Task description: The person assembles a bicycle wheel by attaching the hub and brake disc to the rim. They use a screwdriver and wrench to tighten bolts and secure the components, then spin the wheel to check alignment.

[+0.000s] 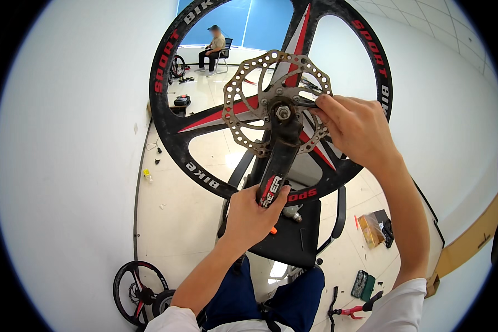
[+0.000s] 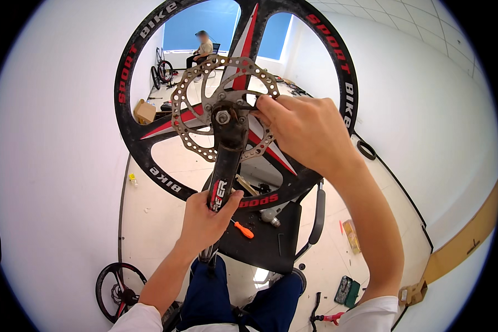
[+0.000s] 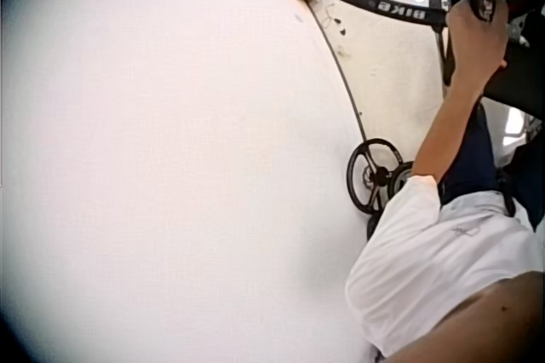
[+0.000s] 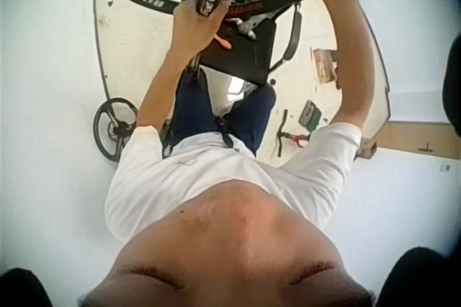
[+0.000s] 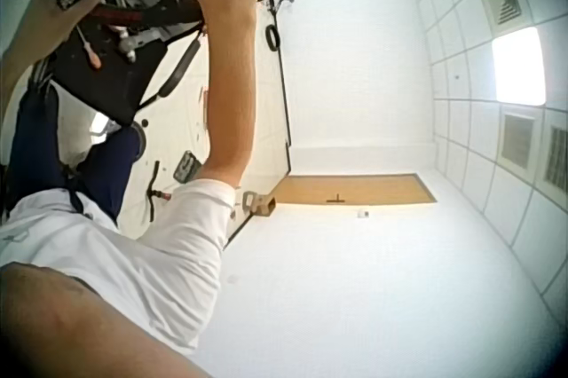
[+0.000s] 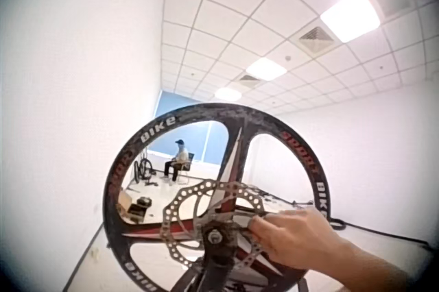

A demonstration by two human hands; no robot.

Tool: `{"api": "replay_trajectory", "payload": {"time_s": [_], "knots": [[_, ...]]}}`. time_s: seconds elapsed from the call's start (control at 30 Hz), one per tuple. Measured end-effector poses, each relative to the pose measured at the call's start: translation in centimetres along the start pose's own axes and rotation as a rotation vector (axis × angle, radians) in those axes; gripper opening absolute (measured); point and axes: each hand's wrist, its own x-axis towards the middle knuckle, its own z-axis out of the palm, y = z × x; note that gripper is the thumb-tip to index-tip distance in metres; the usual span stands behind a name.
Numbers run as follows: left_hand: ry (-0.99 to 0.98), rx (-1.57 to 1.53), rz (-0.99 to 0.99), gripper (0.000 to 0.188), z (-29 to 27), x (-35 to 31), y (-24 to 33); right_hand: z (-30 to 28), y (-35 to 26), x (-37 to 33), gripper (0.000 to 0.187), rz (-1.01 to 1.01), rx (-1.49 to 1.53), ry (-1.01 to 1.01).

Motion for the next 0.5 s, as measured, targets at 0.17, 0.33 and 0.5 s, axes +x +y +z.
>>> {"api": "replay_trajectory", "payload": {"time_s": [0.17,0.33,0.5], "knots": [[0.003,0.012,0.046,0.046,-0.1,0.3,-0.3,-1.5,1.0,0.2,0.011,-0.020,-0.010,-0.080],[-0.029,0.009,0.018,0.045,-0.6,0.3,0.2,-2.0,1.1,0.6,0.011,-0.017,-0.032,-0.092],[-0.036,0.005,0.051,0.044,-0.9,0.5,-0.4,-1.8,0.5,1.3,0.011,-0.046,-0.098,-0.078]]}}
